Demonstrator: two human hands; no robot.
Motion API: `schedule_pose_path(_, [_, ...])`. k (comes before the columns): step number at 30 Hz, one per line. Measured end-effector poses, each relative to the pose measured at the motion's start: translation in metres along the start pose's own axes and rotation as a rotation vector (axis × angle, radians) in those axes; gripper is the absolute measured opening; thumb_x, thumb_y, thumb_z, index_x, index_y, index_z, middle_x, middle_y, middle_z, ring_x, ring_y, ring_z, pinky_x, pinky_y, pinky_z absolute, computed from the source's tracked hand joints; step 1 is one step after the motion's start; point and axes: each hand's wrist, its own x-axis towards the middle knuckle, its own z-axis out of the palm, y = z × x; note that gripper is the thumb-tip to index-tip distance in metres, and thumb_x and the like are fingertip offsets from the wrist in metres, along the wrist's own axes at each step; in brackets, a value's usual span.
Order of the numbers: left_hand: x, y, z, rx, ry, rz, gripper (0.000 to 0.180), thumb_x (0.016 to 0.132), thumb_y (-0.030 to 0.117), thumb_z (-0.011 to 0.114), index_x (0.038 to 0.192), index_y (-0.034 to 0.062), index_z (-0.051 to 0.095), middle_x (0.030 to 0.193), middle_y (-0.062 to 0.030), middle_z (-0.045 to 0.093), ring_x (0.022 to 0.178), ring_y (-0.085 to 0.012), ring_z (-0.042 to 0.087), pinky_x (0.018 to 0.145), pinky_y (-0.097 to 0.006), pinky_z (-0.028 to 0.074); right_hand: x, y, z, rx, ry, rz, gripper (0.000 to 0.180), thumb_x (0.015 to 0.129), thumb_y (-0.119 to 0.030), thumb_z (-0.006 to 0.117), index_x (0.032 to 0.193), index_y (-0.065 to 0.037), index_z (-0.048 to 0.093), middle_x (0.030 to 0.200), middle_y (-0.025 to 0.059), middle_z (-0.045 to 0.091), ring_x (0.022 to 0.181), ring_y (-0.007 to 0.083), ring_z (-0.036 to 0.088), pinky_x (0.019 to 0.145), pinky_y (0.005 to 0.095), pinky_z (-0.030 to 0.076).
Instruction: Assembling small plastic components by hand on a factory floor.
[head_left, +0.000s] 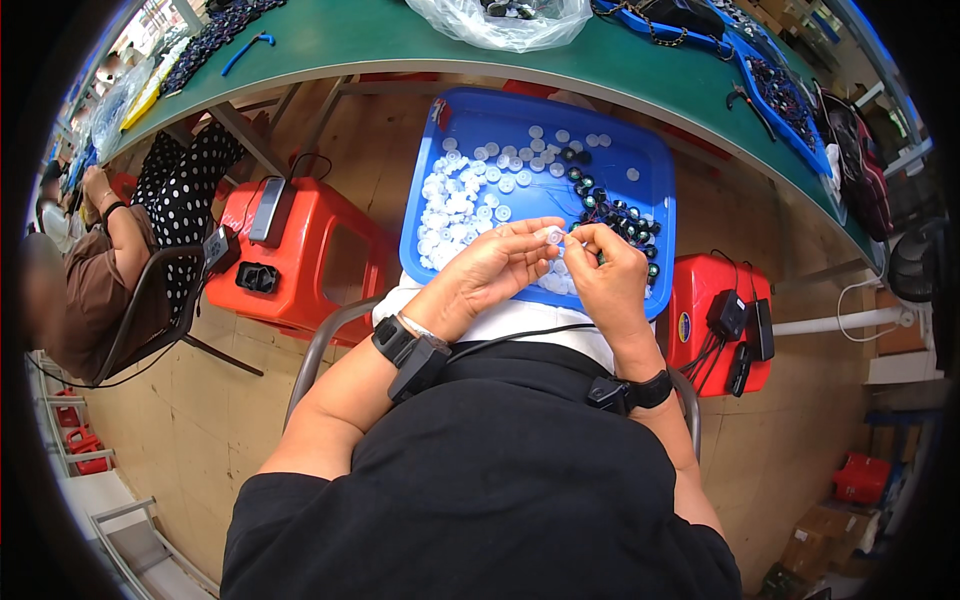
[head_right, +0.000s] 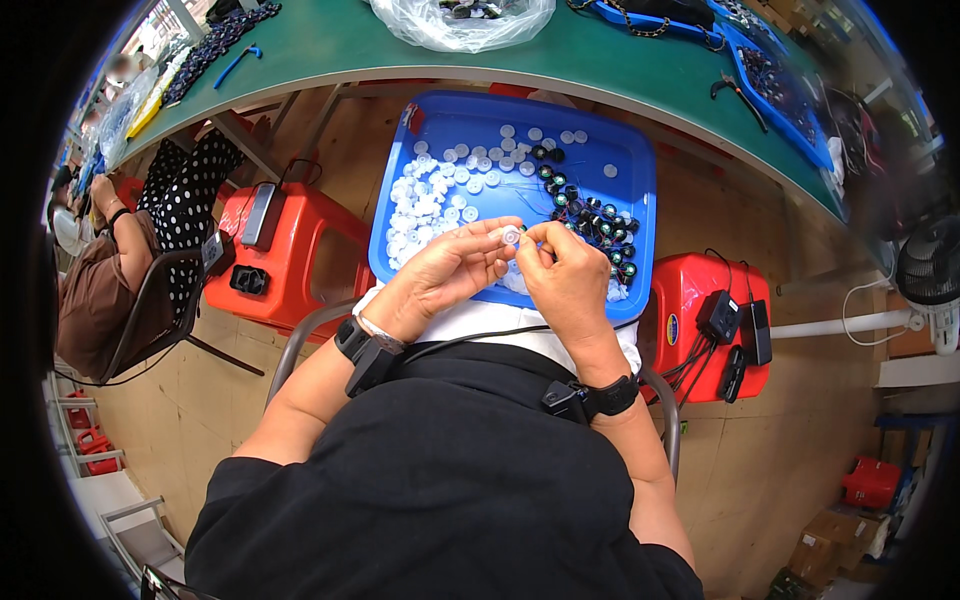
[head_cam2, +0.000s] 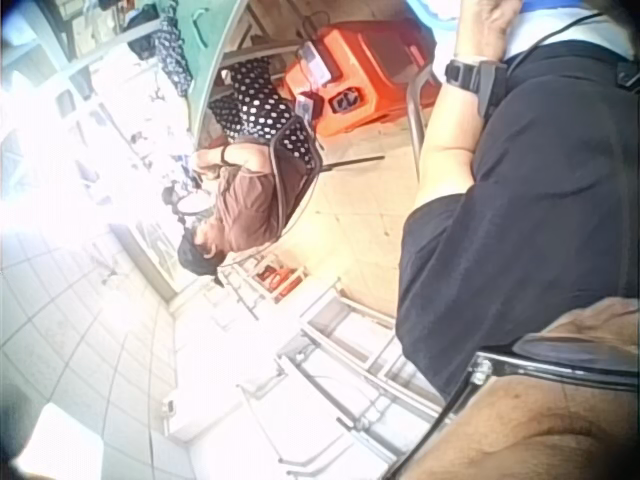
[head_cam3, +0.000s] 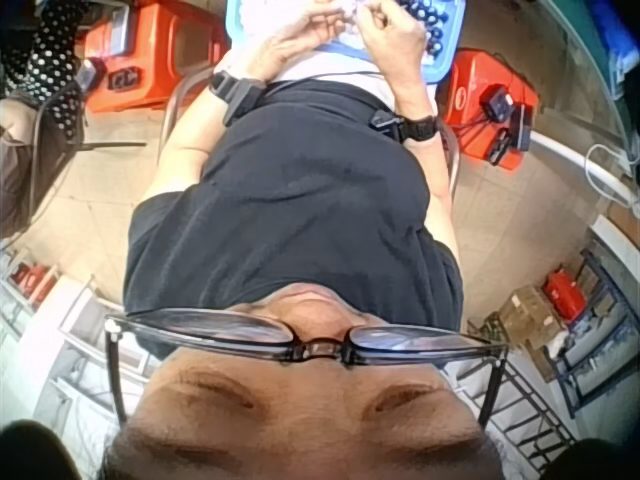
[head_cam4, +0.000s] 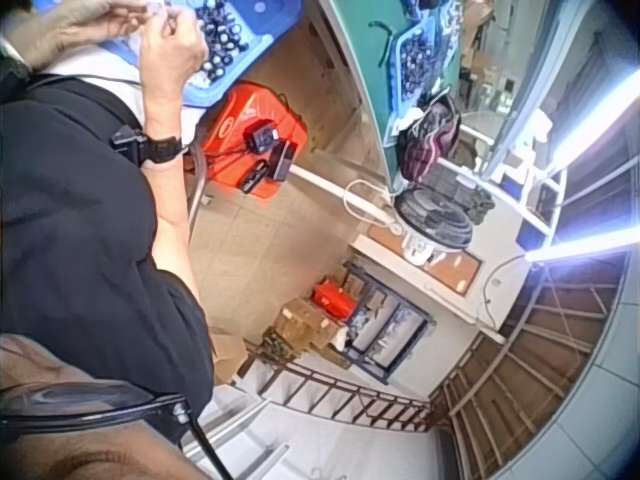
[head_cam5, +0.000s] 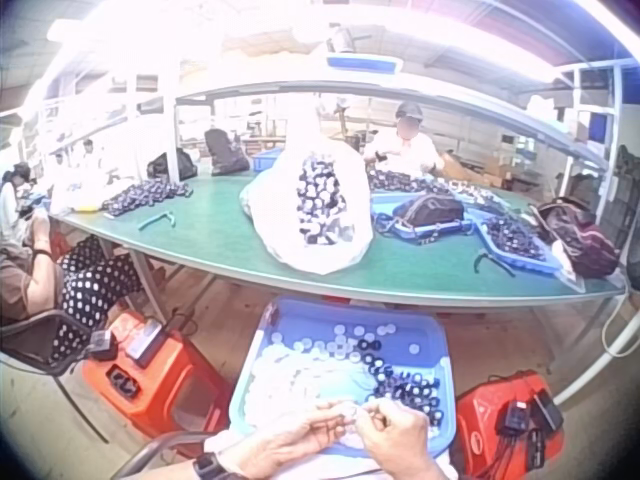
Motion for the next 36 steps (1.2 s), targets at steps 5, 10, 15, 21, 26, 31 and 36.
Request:
schedule_pose_path(5, [0.001,-0.001,-0.002,-0.006,-0.021,-0.006,0.032,0.09,0.01,0.062,0.119,-0.0012,0.054,0.098,-0.0052,0.06,0.088,-0.0107,0.06,0.075,-0.021,0.05,0.001,0.0,0.001,-0.002,-0.014,-0.01,0.006,0.078,-0.007,0.066,0.073,-0.004,0.064,0.055,0.0025,0.054,0.046,0.0125,0.05,0.045,0.0283,0.04])
schedule_pose_path(10, [0.0,0.002,-0.001,0.018,-0.012,0.011,0.033,0.089,0.01,0.063,0.119,-0.001,0.054,0.098,-0.005,0.061,0.088,-0.0108,0.06,0.075,-0.021,0.05,0.001,0.002,0.004,0.0,-0.058,-0.048,0.007,0.082,-0.011,0.065,0.082,-0.004,0.063,0.06,0.0061,0.059,0.05,0.019,0.056,0.049,0.0323,0.043])
schedule_pose_path(15, [-0.001,0.002,-0.005,0.048,0.05,0.087,0.033,0.088,0.01,0.065,0.118,-0.001,0.055,0.098,-0.0054,0.06,0.088,-0.0112,0.059,0.077,-0.022,0.05,0.001,0.012,0.008,0.045,-0.105,-0.056,0.008,0.087,-0.01,0.06,0.091,-0.004,0.056,0.069,0.0118,0.062,0.061,0.029,0.062,0.055,0.038,0.047])
schedule_pose_path(21, [0.0,-0.003,0.004,0.083,0.033,0.048,0.032,0.087,0.009,0.066,0.116,-0.0016,0.056,0.099,-0.0052,0.061,0.088,-0.0111,0.059,0.077,-0.022,0.049,-0.002,0.009,0.005,0.014,-0.143,-0.024,0.007,0.088,-0.01,0.059,0.088,-0.003,0.056,0.071,0.012,0.061,0.062,0.0273,0.061,0.057,0.0365,0.046])
schedule_pose_path(26, [-0.003,0.002,-0.001,0.046,0.078,0.085,0.029,0.088,0.009,0.064,0.114,-0.0021,0.057,0.098,-0.0044,0.06,0.087,-0.01,0.058,0.079,-0.023,0.048,0.0,0.014,0.006,0.134,-0.206,0.05,0.008,0.088,-0.008,0.058,0.087,0.0,0.056,0.076,0.011,0.059,0.058,0.0212,0.057,0.055,0.0315,0.045])
schedule_pose_path(31, [-0.001,-0.001,-0.002,-0.004,0.077,0.059,0.028,0.088,0.01,0.065,0.112,-0.0017,0.059,0.094,-0.0037,0.061,0.087,-0.0099,0.058,0.078,-0.023,0.048,-0.001,0.016,0.008,0.327,-0.211,0.213,0.008,0.088,-0.006,0.058,0.085,0.001,0.056,0.073,0.0091,0.059,0.058,0.0142,0.057,0.054,0.0291,0.045])
schedule_pose_path(36, [0.001,-0.003,-0.002,-0.034,0.034,0.03,0.026,0.087,0.009,0.065,0.11,-0.0015,0.06,0.094,-0.0046,0.062,0.087,-0.0101,0.059,0.078,-0.023,0.049,-0.002,0.021,0.01,0.212,-0.135,0.09,0.007,0.085,-0.006,0.061,0.082,0.0,0.058,0.074,0.0112,0.06,0.061,0.0217,0.059,0.056,0.033,0.046])
